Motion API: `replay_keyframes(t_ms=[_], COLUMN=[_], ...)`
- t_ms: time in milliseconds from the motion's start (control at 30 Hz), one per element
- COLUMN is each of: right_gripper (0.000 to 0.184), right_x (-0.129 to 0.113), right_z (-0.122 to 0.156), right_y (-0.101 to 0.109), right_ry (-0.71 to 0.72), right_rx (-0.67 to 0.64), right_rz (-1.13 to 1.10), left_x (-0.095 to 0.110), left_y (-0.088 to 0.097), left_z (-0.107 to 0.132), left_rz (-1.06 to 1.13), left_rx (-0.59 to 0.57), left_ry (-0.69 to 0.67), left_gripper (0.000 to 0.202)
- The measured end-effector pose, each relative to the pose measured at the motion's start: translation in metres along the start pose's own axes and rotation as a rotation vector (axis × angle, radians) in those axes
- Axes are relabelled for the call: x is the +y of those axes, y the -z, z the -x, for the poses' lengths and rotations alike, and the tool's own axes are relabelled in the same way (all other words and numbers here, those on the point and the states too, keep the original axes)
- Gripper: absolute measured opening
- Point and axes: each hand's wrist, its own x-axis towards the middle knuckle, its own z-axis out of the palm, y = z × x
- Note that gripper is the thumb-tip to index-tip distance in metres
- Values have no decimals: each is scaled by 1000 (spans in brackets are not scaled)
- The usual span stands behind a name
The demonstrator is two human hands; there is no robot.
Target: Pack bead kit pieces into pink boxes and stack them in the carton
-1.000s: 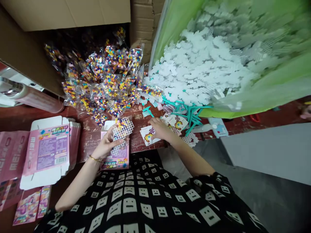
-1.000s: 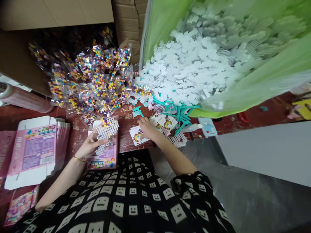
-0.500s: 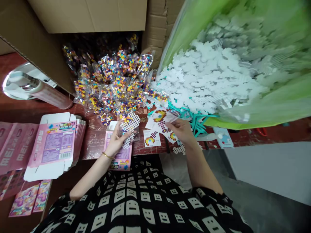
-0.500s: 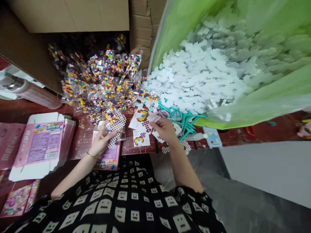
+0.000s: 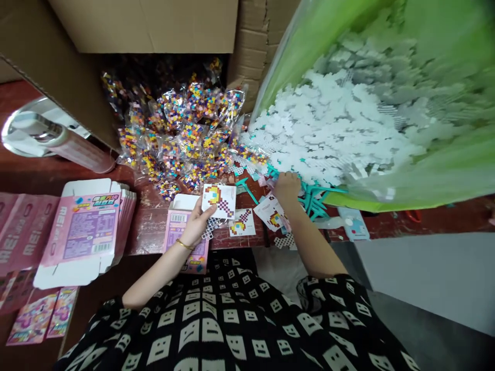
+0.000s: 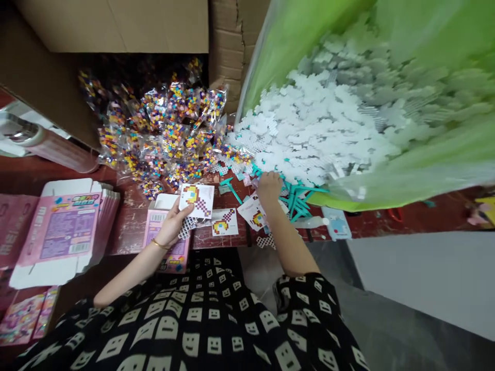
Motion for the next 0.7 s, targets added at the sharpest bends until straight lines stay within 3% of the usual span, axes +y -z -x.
replay_keyframes(t_ms=[100, 300, 367, 433, 500, 567, 633, 700], right_gripper=[23, 31, 27, 23, 23, 22, 24, 34], right_x=[4, 21, 29, 33, 23, -2, -37, -70], right_z=[-10, -2, 2, 9, 24, 47, 74, 98], right_y=[-1, -5, -1, 11, 28, 45, 53, 53], right_ry=[104, -40, -1, 86, 225, 469, 795, 1067], right_rx=[-106, -47, -55, 50, 245, 417, 479, 448], right_rz=[93, 173, 149, 66, -59, -199, -323, -432], left_x=[4, 8, 8, 7, 5, 5, 5, 7], left_y=[1, 5, 6, 6, 4, 1, -1, 0], left_z=[3, 4, 3, 2, 1, 4, 10, 19], left_rz=[45, 54, 33, 12, -4, -10, -3, 12], left_rx=[28, 72, 73, 55, 39, 22, -8, -50], left_ry=[38, 10, 5, 7, 5, 7, 21, 44], left_gripper=[69, 64, 63, 65, 67, 70, 68, 65])
